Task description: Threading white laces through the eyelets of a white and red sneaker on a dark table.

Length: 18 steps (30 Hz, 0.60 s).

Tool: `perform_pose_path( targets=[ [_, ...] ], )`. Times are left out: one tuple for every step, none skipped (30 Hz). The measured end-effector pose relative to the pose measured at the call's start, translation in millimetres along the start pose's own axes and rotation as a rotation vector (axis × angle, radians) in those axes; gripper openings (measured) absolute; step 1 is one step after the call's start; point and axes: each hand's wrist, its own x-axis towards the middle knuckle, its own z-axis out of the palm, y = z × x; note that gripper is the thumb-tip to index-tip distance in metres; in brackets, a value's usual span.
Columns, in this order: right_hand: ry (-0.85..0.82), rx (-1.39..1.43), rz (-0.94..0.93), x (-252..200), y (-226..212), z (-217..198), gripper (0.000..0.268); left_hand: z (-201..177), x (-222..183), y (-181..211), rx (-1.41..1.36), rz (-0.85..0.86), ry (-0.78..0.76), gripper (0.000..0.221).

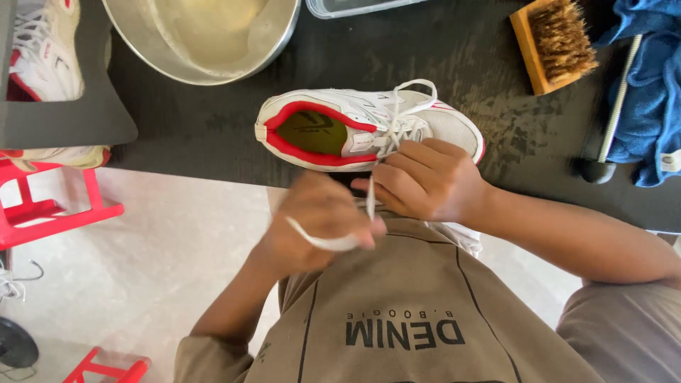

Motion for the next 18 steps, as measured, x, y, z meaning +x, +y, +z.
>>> perform_pose_path(
  targets=[
    [0.022, -0.007, 0.005, 0, 0, 0, 0.018, 2, 1, 7, -0.069, -0.006, -0.109, 0.029],
    [0.041, -0.015, 0.016, -1, -1, 0, 0.024, 5, 0, 15, -0.144, -0.016, -0.221, 0.021],
    [0.037, -0.019, 0.022, -2, -1, -2, 0.024, 2, 6, 19, -0.152, -0.016, -0.222, 0.021],
    [0.032, -0.069, -0.002, -1, -2, -1, 0.024, -3, 12, 23, 0.014, 0.042, -0.197, 0.023],
    [0.027, -0.119, -0.026, 1, -2, -1, 0.027, -7, 18, 27, 0.180, 0.100, -0.172, 0.025],
    [0.026, -0.124, -0.026, 1, -3, -3, 0.027, -12, 23, 24, 0.176, 0.104, -0.172, 0.025],
    [-0.029, -0.113, -0.040, 3, -3, -6, 0.027, -17, 28, 21, 0.490, 0.085, -0.197, 0.021],
    [-0.086, -0.101, -0.056, 3, -4, -10, 0.028, -21, 33, 19, 0.804, 0.064, -0.214, 0.018],
    [-0.091, -0.107, -0.058, -12, -13, -11, 0.028, -19, 31, 7, 0.799, 0.068, -0.209, 0.018],
    [-0.571, 0.043, 0.313, -25, -21, -10, 0.041, -19, 29, -4, 0.873, 0.080, -0.210, 0.024],
    [-1.052, 0.200, 0.682, -38, -28, -8, 0.063, -18, 28, -16, 0.947, 0.091, -0.212, 0.035],
    [-1.049, 0.194, 0.678, -23, -41, -17, 0.063, -19, 27, -18, 0.950, 0.095, -0.207, 0.035],
    [-0.552, 0.316, 0.247, -9, -54, -25, 0.044, -18, 26, -21, 0.973, 0.095, -0.195, 0.031],
    [-0.058, 0.428, -0.172, 3, -71, -35, 0.035, -16, 22, -22, 0.985, 0.081, -0.194, 0.028],
    [-0.062, 0.435, -0.160, 1, -69, -38, 0.035, -13, 22, -24, 0.978, 0.071, -0.200, 0.028],
    [-0.265, 0.531, 0.002, -2, -68, -41, 0.026, -10, 22, -25, 0.974, 0.049, -0.190, 0.027],
    [-0.468, 0.626, 0.164, -5, -68, -44, 0.020, -7, 21, -25, 0.971, 0.027, -0.179, 0.026],
    [-0.465, 0.617, 0.166, -9, -58, -53, 0.020, -6, 20, -26, 0.967, 0.037, -0.179, 0.026]
  ],
)
